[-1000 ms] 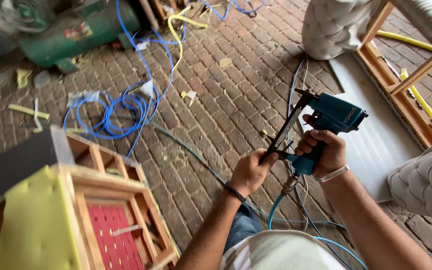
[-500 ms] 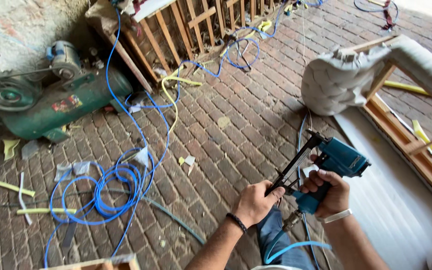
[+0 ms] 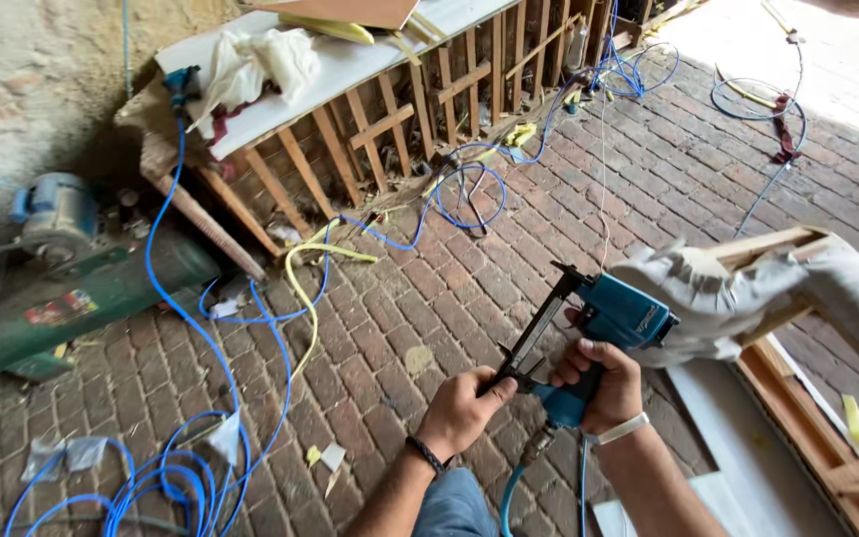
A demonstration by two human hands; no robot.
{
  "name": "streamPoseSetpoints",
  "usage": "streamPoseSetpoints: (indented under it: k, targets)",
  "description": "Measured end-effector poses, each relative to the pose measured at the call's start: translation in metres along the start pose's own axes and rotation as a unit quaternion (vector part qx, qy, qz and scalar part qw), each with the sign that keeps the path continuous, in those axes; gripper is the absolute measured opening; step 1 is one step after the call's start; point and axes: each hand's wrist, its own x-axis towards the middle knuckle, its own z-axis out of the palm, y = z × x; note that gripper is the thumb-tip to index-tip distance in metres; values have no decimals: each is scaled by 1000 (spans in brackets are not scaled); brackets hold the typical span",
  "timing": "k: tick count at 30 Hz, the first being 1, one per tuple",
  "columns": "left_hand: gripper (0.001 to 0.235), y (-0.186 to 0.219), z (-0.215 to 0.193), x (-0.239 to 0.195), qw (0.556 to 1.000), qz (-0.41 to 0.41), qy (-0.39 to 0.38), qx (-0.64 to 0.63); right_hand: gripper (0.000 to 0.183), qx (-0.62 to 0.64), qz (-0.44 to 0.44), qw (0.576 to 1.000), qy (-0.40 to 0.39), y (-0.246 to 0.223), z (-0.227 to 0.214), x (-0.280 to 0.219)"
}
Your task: The person uses a pneumatic staple gun to attach yellow foam padding to a wooden furniture frame, then covers the foam with a gray fabric and staples it to the frame. The person adjusts the fabric and secures it along the edges.
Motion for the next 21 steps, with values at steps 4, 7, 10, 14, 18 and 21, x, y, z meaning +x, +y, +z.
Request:
streamPoseSetpoints:
  k: [4, 7, 10, 14, 18, 21]
  targets:
    - [56, -3, -24, 138, 999, 32, -8, -36, 57, -12, -19, 999, -27, -34, 1, 130]
    - [57, 4, -40, 244, 998, 23, -36, -37, 57, -7, -29, 1000, -2, -61, -1, 226]
    - [59, 29, -63, 354, 996, 58, -67, -15, 53, 6, -55, 998, 35, -96, -1, 312]
    - [60, 63, -77, 476, 992, 73, -104, 2, 56, 12, -104, 994, 33, -149, -11, 412]
    - [61, 88, -81, 598, 986, 84, -141, 41, 53, 22, -142, 989, 43, -192, -30, 508]
    - [58, 100, -78, 698, 986, 88, -135, 44, 53, 38, -157, 986, 26, -228, -49, 599]
